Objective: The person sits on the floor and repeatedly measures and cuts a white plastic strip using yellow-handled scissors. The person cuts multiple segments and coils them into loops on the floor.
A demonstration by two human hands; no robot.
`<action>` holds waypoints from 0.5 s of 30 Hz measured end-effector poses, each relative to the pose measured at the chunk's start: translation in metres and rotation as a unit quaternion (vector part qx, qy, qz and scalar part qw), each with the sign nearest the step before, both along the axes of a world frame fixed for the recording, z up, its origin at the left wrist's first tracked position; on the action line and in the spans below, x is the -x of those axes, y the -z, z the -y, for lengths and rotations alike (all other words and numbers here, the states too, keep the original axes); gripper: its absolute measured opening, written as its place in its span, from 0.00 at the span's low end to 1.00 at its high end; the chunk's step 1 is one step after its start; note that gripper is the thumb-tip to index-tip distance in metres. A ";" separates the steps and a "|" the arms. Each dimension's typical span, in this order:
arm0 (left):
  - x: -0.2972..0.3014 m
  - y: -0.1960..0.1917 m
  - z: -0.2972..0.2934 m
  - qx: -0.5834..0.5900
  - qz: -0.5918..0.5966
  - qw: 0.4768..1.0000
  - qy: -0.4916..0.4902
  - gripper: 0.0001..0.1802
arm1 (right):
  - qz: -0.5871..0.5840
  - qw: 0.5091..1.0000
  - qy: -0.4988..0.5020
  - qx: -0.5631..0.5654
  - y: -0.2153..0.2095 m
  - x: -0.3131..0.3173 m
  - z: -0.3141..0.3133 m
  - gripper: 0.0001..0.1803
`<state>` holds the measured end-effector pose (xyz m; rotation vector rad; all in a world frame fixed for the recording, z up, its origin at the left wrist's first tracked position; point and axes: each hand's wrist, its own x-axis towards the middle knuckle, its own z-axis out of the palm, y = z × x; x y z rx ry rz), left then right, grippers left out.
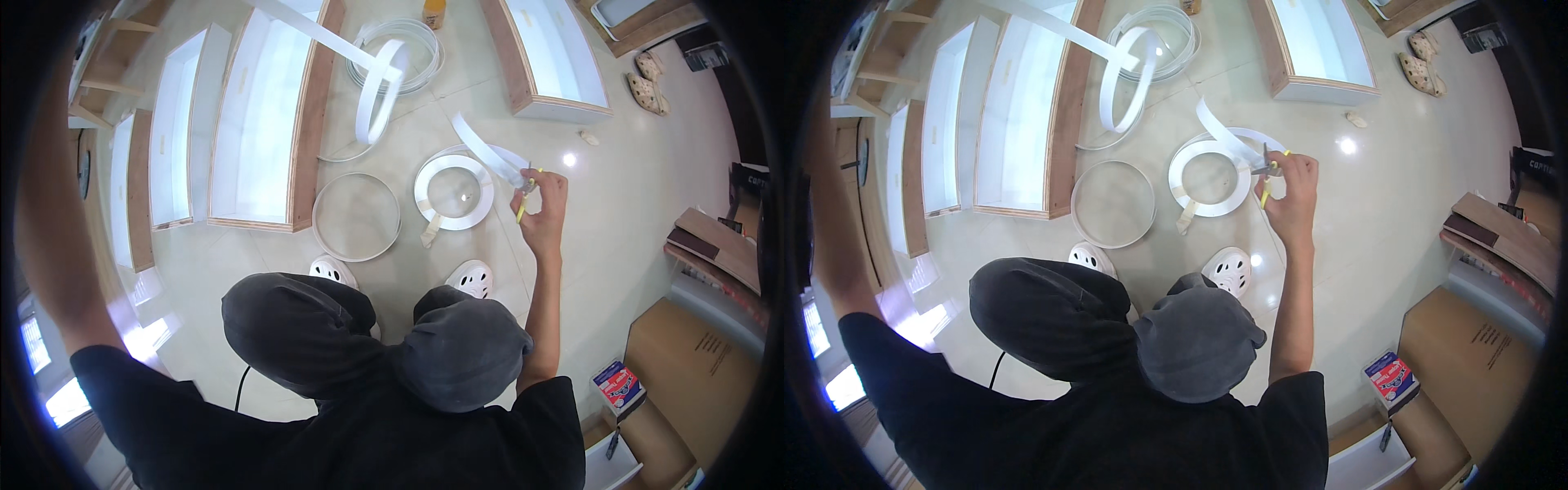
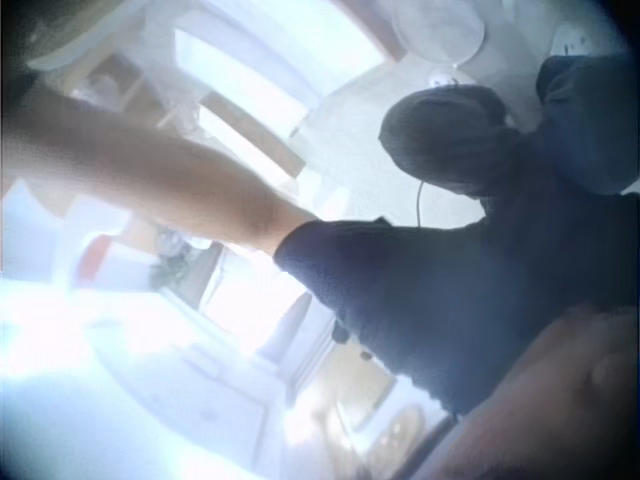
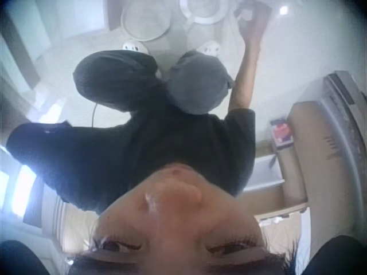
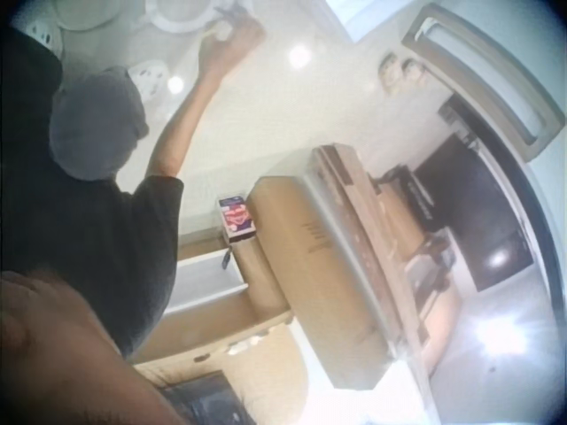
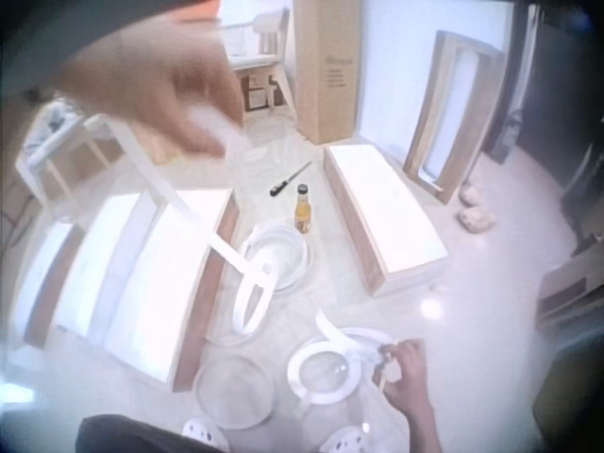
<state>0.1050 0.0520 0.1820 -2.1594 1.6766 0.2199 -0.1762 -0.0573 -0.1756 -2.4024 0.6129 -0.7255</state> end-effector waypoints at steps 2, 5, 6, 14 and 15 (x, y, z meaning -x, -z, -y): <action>0.005 -0.001 -0.003 -0.048 0.107 0.993 -0.009 0.17 | 0.004 1.000 -0.018 -0.007 0.005 -0.007 -0.002 0.26; -0.005 0.014 -0.013 -0.014 0.237 0.971 -0.018 0.12 | -0.001 1.000 -0.011 0.019 0.006 -0.012 -0.001 0.25; -0.017 0.017 -0.007 -0.039 0.239 0.968 -0.060 0.11 | -0.007 1.000 -0.017 0.021 0.006 -0.014 -0.004 0.25; -0.159 0.217 -0.059 -0.188 0.345 0.907 0.152 0.19 | -0.033 0.998 -0.002 0.047 -0.003 -0.020 -0.004 0.26; -0.112 0.207 -0.056 -0.127 0.250 0.951 0.131 0.09 | -0.038 0.998 0.017 0.048 0.001 -0.009 0.003 0.26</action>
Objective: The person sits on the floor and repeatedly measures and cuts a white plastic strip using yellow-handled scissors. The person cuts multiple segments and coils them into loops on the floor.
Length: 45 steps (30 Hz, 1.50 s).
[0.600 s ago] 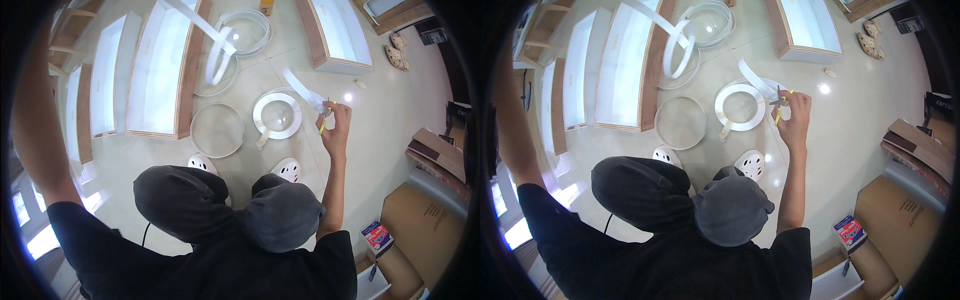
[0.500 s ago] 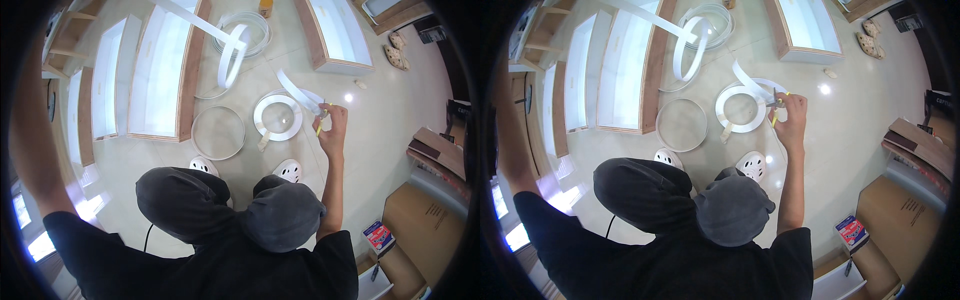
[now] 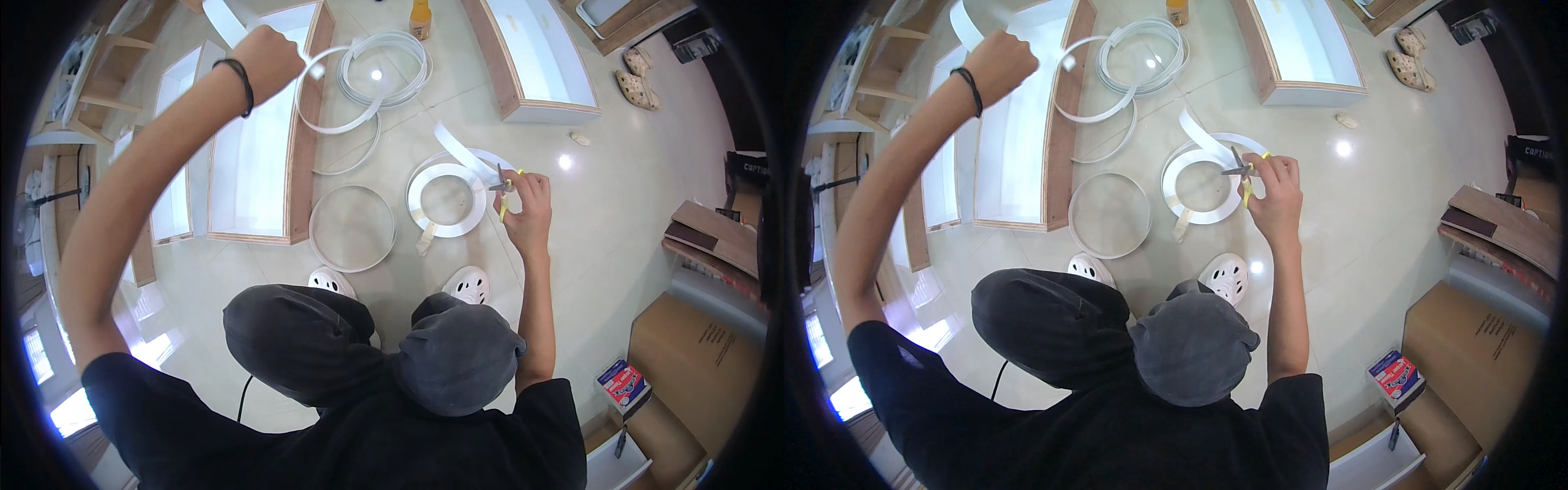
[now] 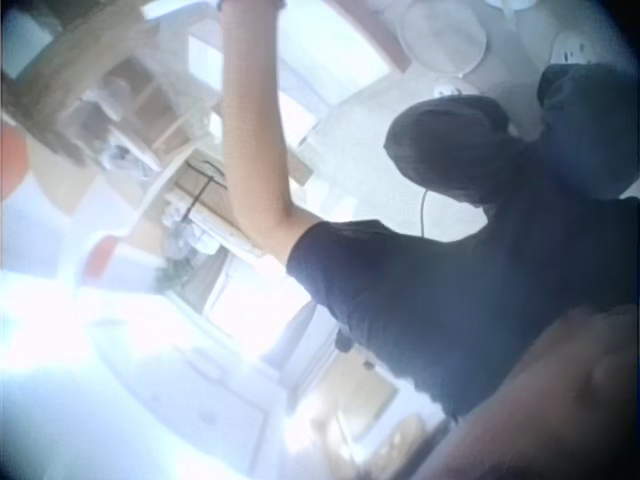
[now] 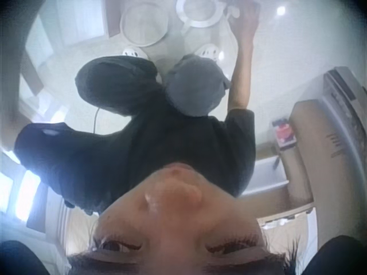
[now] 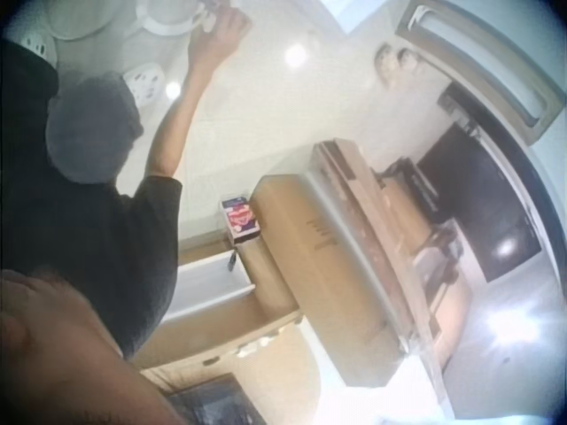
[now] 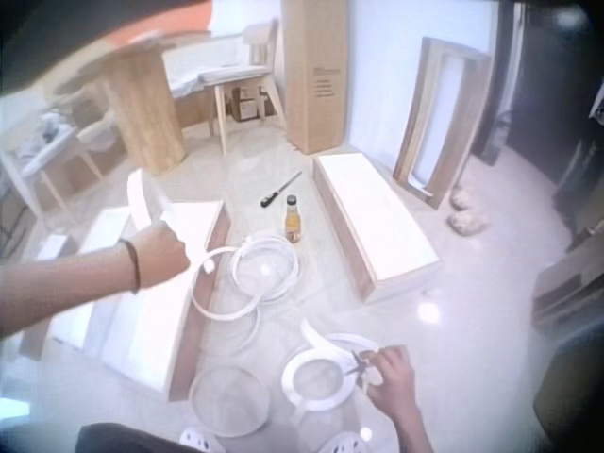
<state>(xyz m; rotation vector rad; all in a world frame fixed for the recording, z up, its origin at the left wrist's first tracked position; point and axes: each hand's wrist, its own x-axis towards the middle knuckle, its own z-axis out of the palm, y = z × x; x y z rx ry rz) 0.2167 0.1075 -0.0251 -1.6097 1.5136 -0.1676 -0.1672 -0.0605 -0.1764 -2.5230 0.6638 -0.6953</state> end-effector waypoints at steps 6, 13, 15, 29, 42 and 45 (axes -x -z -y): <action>0.000 -0.053 0.015 0.176 0.055 0.983 -0.003 0.10 | 0.006 1.000 -0.008 0.005 0.002 -0.010 -0.005 0.27; -0.058 -0.070 0.004 0.122 0.195 0.972 0.050 0.10 | 0.082 0.997 -0.012 -0.012 0.003 -0.034 -0.014 0.27; -0.084 -0.058 -0.006 0.080 0.180 0.980 0.011 0.09 | 0.070 0.997 -0.010 -0.009 0.001 -0.027 -0.013 0.27; 0.047 -0.159 -0.032 0.543 -0.601 0.553 -0.194 0.19 | 0.356 0.926 -0.012 -0.125 -0.068 -0.038 -0.002 0.20; 0.124 -0.070 -0.014 0.647 -0.683 0.291 -0.177 0.17 | 0.544 0.759 -0.042 -0.357 -0.119 -0.087 -0.020 0.15; 0.127 -0.066 -0.011 0.660 -0.540 0.497 -0.161 0.16 | 0.520 0.719 -0.183 -0.423 -0.138 -0.089 -0.041 0.14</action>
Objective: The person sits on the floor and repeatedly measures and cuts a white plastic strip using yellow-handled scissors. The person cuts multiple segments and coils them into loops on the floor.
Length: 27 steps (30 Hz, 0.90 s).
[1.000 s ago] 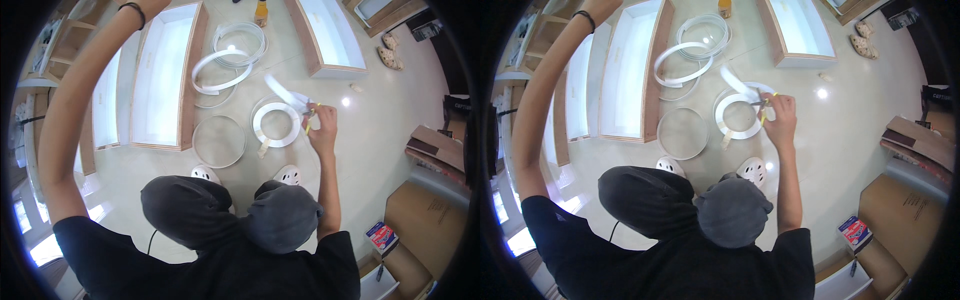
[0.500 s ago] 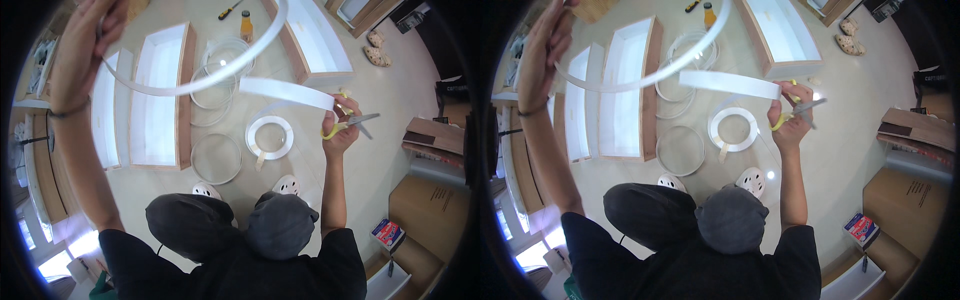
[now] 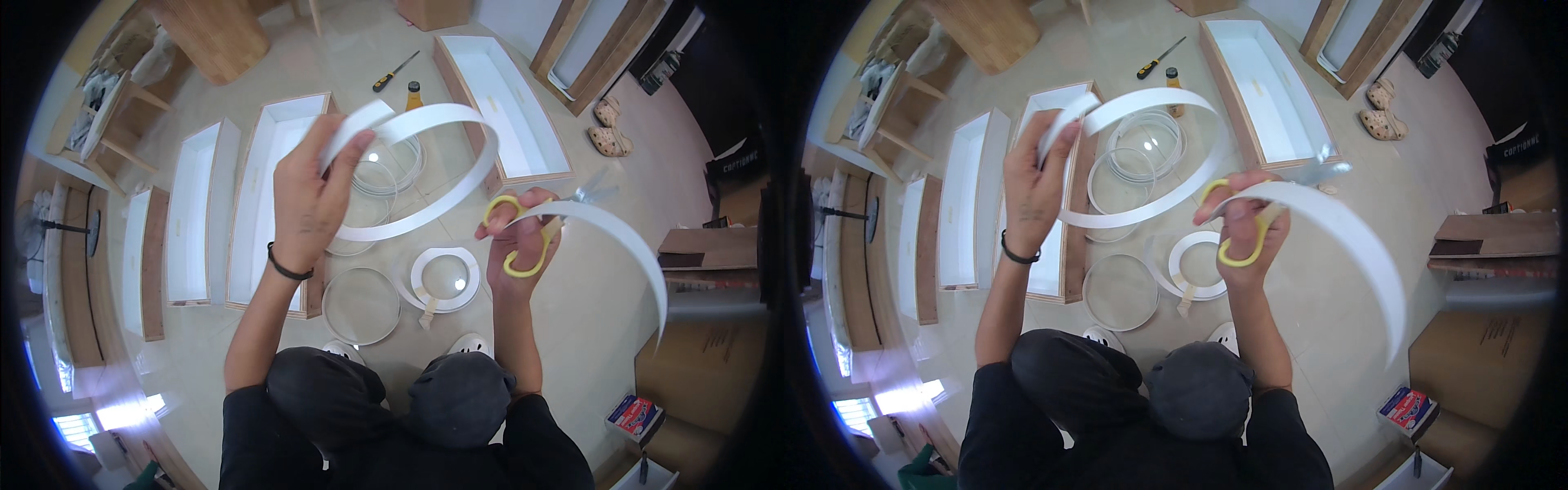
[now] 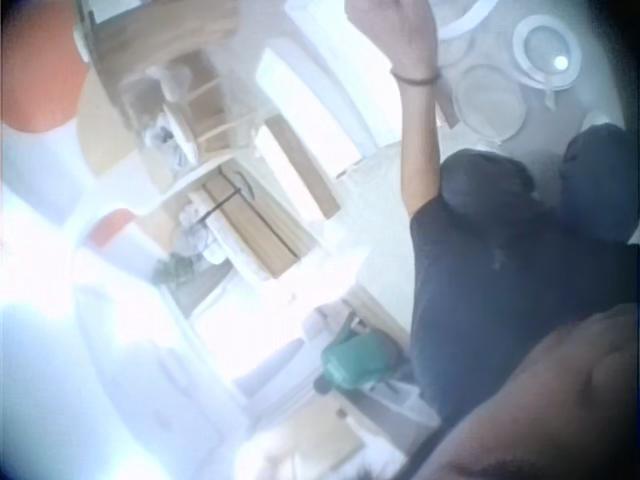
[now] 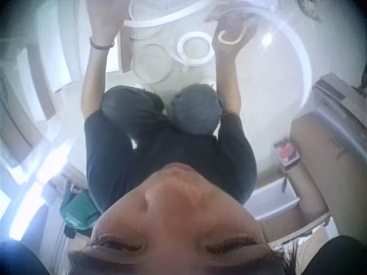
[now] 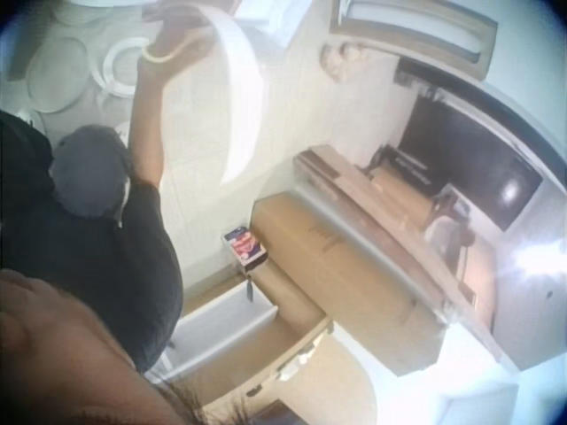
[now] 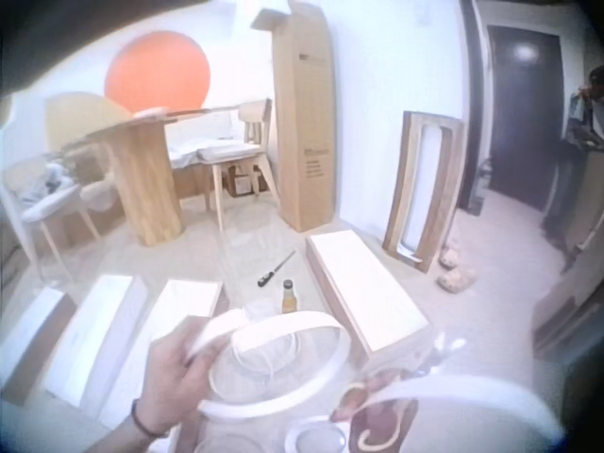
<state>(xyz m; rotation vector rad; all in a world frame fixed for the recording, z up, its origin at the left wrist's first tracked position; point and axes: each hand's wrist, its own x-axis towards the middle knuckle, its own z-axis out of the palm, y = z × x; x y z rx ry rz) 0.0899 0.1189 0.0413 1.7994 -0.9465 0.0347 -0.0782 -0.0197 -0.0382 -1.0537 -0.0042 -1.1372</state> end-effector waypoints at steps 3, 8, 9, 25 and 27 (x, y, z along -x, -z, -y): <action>0.003 0.002 0.002 -0.012 0.006 1.000 -0.012 0.17 | -0.090 0.987 -0.134 -0.001 -0.014 -0.010 -0.014 0.14; 0.011 0.004 -0.003 0.090 -0.049 0.993 0.061 0.15 | -0.291 0.919 -0.263 -0.027 0.006 -0.039 -0.027 0.12; 0.011 0.004 -0.003 0.106 -0.045 0.990 0.080 0.15 | -0.304 0.910 -0.281 -0.027 0.010 -0.041 -0.029 0.11; 0.028 0.008 -0.010 0.070 0.020 0.995 0.062 0.16 | -0.125 0.991 -0.015 -0.045 -0.012 -0.030 -0.027 0.21; 0.033 0.008 -0.007 0.051 -0.002 0.996 0.075 0.15 | -0.113 0.993 0.022 -0.003 -0.030 -0.024 -0.028 0.22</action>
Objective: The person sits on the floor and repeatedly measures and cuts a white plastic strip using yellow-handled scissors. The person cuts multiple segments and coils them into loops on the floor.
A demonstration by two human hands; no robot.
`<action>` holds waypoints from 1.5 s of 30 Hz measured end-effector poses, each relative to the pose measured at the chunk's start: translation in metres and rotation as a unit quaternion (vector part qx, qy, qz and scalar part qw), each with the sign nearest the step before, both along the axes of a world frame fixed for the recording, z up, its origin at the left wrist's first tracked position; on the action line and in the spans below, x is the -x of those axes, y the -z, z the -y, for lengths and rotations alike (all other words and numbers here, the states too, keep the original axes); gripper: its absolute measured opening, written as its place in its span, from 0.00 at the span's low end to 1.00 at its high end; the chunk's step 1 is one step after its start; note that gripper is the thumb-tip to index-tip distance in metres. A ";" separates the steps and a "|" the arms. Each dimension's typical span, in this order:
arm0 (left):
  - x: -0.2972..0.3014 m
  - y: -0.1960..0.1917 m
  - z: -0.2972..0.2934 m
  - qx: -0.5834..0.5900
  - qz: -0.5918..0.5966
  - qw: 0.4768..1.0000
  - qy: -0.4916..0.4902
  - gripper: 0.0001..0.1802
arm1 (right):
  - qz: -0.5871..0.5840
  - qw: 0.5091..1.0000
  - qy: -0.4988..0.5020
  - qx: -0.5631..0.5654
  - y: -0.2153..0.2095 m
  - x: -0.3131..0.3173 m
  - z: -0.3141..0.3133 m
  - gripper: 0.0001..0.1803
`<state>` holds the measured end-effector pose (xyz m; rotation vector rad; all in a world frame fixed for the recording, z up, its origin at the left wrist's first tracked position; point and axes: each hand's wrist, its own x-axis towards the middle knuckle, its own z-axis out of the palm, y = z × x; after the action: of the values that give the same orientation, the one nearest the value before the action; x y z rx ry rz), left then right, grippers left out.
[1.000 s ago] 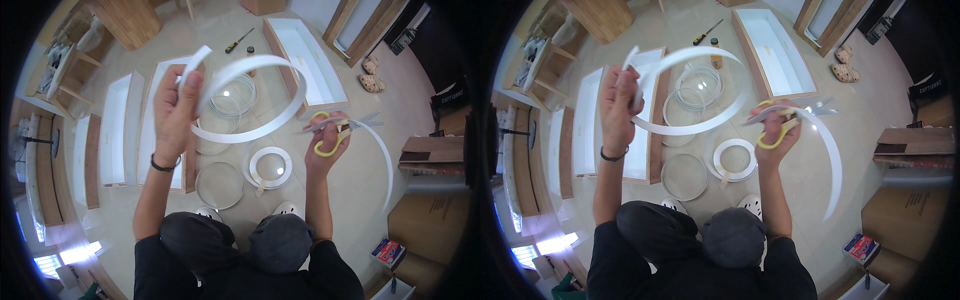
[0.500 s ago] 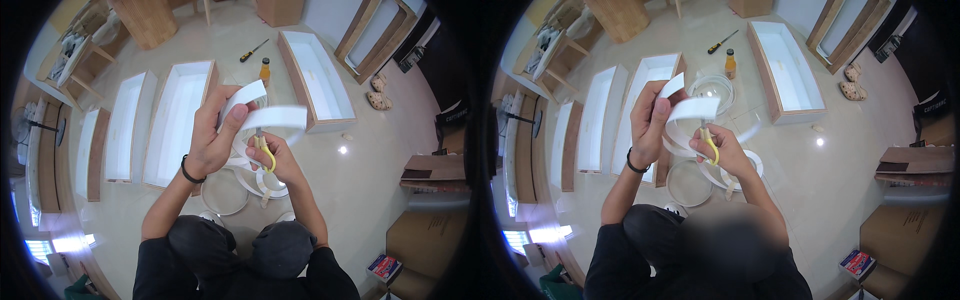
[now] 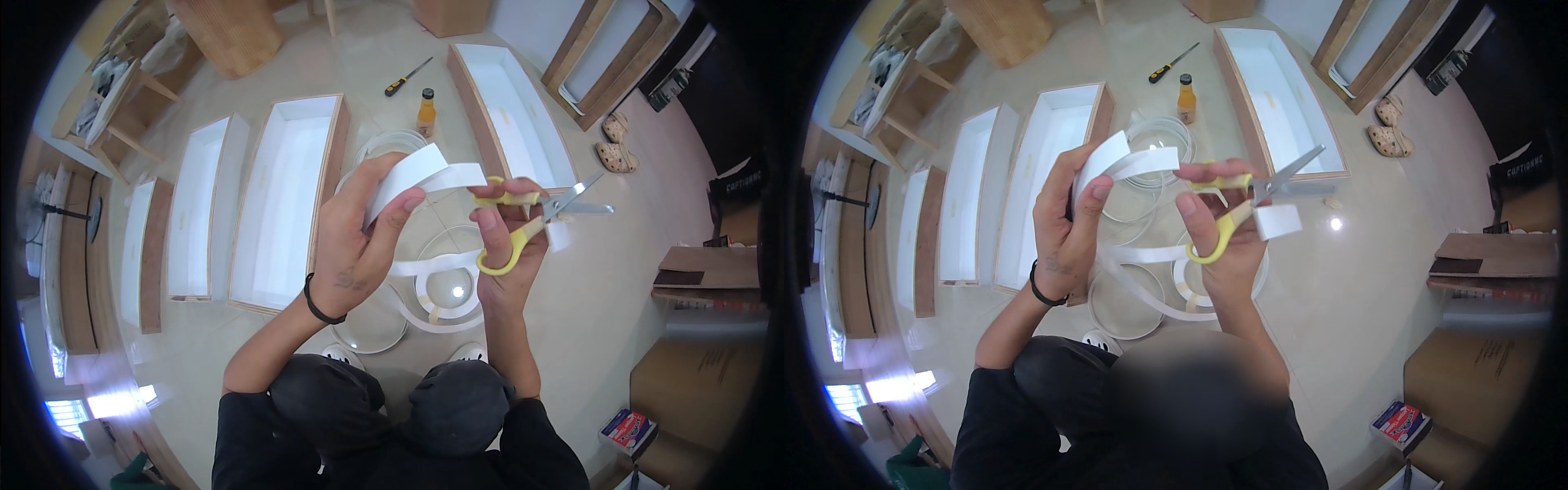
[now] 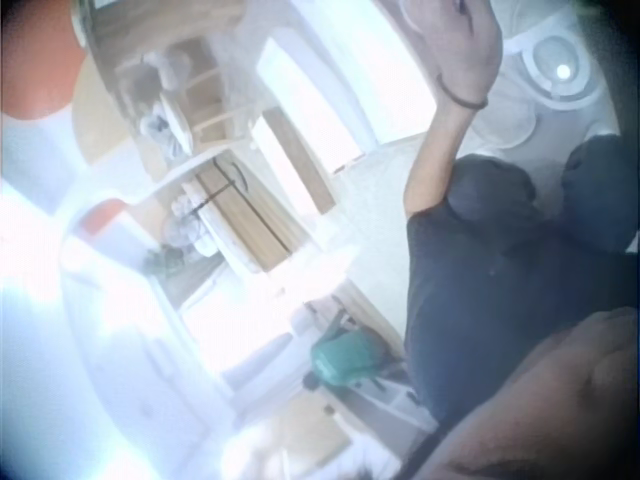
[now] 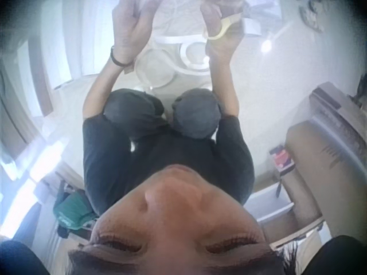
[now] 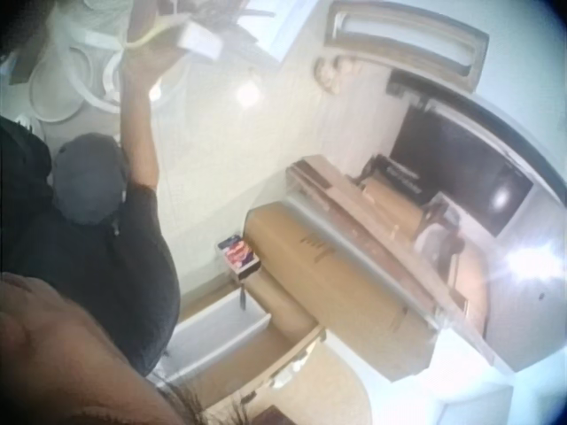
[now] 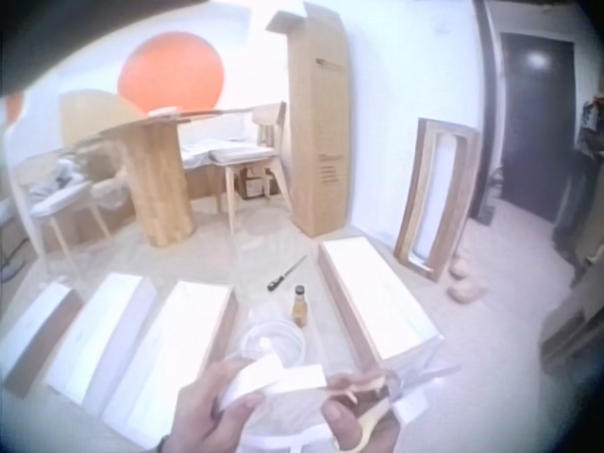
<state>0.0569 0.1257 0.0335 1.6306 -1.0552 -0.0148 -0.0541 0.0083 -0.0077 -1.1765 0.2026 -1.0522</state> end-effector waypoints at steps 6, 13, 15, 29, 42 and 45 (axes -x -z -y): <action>0.001 0.004 0.004 -0.024 -0.022 0.997 0.077 0.16 | -0.007 0.994 -0.039 -0.101 -0.010 -0.008 0.008 0.22; 0.000 0.003 0.001 -0.074 -0.048 0.984 0.158 0.17 | -0.027 0.979 -0.185 -0.078 -0.004 0.001 0.018 0.18; 0.000 0.003 0.000 -0.061 -0.030 0.983 0.171 0.17 | -0.027 0.975 -0.205 -0.079 -0.004 0.002 0.020 0.18; 0.005 0.002 -0.007 -0.141 -0.391 0.855 0.309 0.13 | -0.053 0.988 -0.132 -0.054 0.001 0.009 0.012 0.21; 0.005 0.015 -0.007 -0.089 -0.491 0.787 0.363 0.16 | -0.052 0.990 0.007 0.127 0.017 0.014 -0.003 0.24; 0.004 0.020 -0.009 -0.068 -0.483 0.787 0.377 0.15 | -0.027 0.990 0.007 0.142 0.015 0.010 -0.004 0.26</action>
<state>0.0524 0.1343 0.0134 0.9502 -0.7880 -1.3467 -0.0642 0.0127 -0.0231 -1.4622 0.1041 -1.0862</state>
